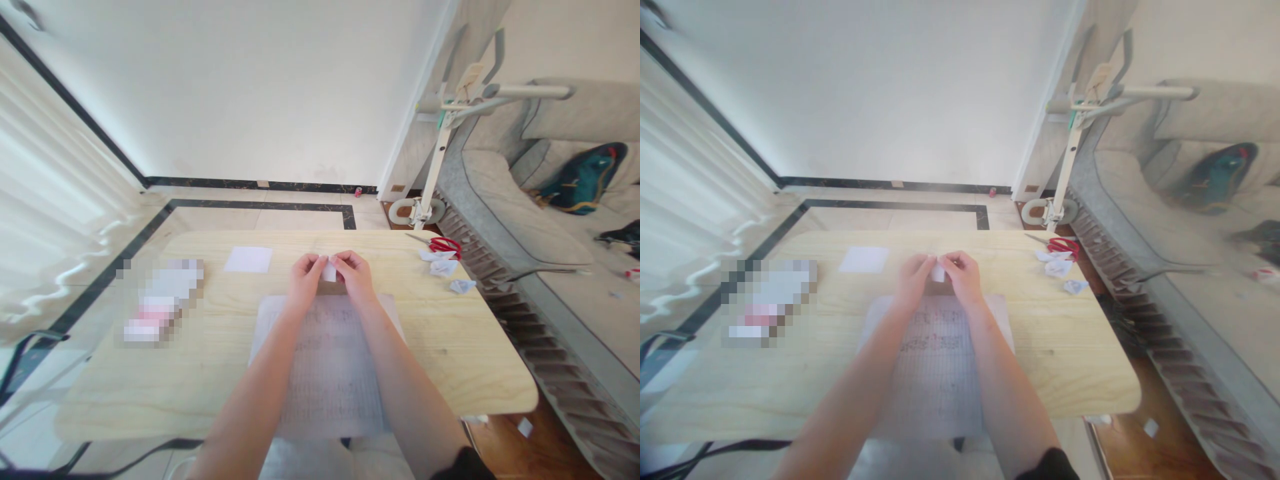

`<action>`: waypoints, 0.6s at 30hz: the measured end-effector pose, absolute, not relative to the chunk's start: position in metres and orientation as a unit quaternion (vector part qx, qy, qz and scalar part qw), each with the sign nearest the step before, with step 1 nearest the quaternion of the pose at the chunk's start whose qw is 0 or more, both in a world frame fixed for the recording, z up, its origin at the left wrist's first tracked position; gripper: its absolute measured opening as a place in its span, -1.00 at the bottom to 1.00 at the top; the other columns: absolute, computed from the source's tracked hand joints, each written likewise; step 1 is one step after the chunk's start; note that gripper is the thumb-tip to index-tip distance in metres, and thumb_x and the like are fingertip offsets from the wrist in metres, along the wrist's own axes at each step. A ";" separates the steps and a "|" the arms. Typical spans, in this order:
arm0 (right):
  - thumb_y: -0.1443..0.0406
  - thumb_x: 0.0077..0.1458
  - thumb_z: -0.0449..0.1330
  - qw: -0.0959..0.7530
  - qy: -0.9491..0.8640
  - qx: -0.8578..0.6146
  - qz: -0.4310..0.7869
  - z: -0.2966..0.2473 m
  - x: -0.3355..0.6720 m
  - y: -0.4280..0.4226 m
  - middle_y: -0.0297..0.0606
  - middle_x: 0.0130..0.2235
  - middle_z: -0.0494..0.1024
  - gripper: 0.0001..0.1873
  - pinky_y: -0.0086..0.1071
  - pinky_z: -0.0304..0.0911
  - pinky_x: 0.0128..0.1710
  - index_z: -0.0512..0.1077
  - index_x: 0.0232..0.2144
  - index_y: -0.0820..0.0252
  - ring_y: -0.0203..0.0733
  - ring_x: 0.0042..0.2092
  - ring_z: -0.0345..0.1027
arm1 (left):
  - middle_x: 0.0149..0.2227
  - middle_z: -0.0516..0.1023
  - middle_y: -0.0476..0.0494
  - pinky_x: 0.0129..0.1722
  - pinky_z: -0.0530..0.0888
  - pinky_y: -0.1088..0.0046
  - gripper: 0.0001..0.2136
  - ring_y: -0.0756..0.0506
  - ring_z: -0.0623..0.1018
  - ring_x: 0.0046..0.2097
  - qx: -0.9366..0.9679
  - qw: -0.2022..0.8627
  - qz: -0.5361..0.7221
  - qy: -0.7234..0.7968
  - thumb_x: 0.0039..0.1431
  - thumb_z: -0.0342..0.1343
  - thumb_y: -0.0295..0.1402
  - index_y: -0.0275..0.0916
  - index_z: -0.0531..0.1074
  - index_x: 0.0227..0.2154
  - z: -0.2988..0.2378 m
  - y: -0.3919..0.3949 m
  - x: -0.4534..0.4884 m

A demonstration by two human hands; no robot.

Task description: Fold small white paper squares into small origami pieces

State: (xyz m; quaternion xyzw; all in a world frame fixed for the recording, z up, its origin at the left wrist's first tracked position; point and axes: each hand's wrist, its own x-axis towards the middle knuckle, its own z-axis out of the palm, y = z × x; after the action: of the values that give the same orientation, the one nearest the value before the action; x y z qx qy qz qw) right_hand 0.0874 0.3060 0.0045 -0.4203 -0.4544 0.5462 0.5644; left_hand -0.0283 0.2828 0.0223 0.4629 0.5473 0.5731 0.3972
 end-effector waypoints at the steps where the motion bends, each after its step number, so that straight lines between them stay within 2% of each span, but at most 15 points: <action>1: 0.17 -0.11 0.32 0.569 -0.448 -0.419 0.549 0.005 0.088 0.306 -0.49 -0.69 0.29 -0.78 -0.45 -0.05 -0.64 0.40 -0.56 0.16 -0.39 -0.64 0.06 | -0.58 0.35 -0.01 -0.45 0.27 0.48 -0.77 -0.02 0.32 -0.45 0.468 0.398 0.571 0.545 0.09 0.13 -0.25 -0.25 0.43 -0.60 0.022 0.283 -0.028; 6: 0.19 -0.17 0.33 0.582 -0.409 -0.421 0.563 0.006 0.089 0.308 -0.49 -0.69 0.27 -0.78 -0.45 -0.08 -0.65 0.39 -0.61 0.16 -0.41 -0.64 0.03 | -0.60 0.34 -0.01 -0.47 0.23 0.47 -0.70 -0.02 0.31 -0.47 0.491 0.404 0.555 0.537 0.09 0.12 -0.17 -0.24 0.41 -0.63 0.022 0.282 -0.026; 18: 0.21 -0.21 0.35 0.586 -0.383 -0.416 0.581 0.008 0.086 0.306 -0.50 -0.70 0.26 -0.77 -0.47 -0.09 -0.67 0.38 -0.63 0.17 -0.43 -0.66 0.01 | -0.62 0.34 -0.01 -0.53 0.24 0.48 -0.68 0.00 0.32 -0.52 0.497 0.398 0.532 0.558 0.12 0.10 -0.17 -0.25 0.40 -0.64 0.023 0.280 -0.027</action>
State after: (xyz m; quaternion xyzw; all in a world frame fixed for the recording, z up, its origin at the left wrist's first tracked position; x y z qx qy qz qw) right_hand 0.0863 0.3061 0.0084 -0.4160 -0.3827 0.5810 0.5857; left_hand -0.0271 0.2799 0.0231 0.4974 0.5577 0.5318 0.3985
